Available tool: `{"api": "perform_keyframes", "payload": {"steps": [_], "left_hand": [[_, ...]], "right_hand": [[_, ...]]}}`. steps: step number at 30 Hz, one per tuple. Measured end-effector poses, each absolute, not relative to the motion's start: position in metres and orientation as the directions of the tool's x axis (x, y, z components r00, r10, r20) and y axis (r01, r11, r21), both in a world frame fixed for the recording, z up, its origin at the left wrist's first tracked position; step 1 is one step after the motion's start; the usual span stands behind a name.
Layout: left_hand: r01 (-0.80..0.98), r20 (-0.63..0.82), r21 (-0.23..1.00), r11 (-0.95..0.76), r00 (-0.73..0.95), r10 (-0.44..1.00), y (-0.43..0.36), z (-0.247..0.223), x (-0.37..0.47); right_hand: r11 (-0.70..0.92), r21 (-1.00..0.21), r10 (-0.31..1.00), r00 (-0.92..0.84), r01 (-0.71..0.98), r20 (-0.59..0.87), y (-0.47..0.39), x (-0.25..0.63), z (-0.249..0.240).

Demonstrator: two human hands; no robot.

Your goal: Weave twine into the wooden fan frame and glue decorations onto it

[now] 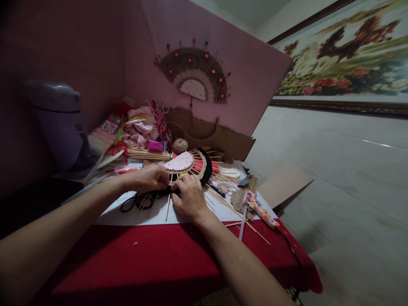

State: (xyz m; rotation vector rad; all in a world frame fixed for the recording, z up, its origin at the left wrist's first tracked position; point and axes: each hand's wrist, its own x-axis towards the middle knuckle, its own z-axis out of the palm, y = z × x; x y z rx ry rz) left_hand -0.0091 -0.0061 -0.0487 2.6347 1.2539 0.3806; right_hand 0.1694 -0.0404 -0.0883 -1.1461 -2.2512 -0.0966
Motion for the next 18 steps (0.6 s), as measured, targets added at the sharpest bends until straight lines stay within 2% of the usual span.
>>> {"api": "perform_keyframes", "payload": {"steps": [10,18], "left_hand": [[0.659,0.155,0.341,-0.671,0.665,0.731,-0.0043,-0.0525,-0.0078],[0.697,0.170,0.217,-0.684,0.663,0.729,-0.0115,-0.0494,-0.0041]], "right_hand": [[0.637,-0.239,0.712,-0.441,0.733,0.547,-0.0387,0.1680,-0.0885],[0.627,-0.280,0.729,-0.421,0.727,0.540,-0.0370,0.1667,-0.0903]]}}
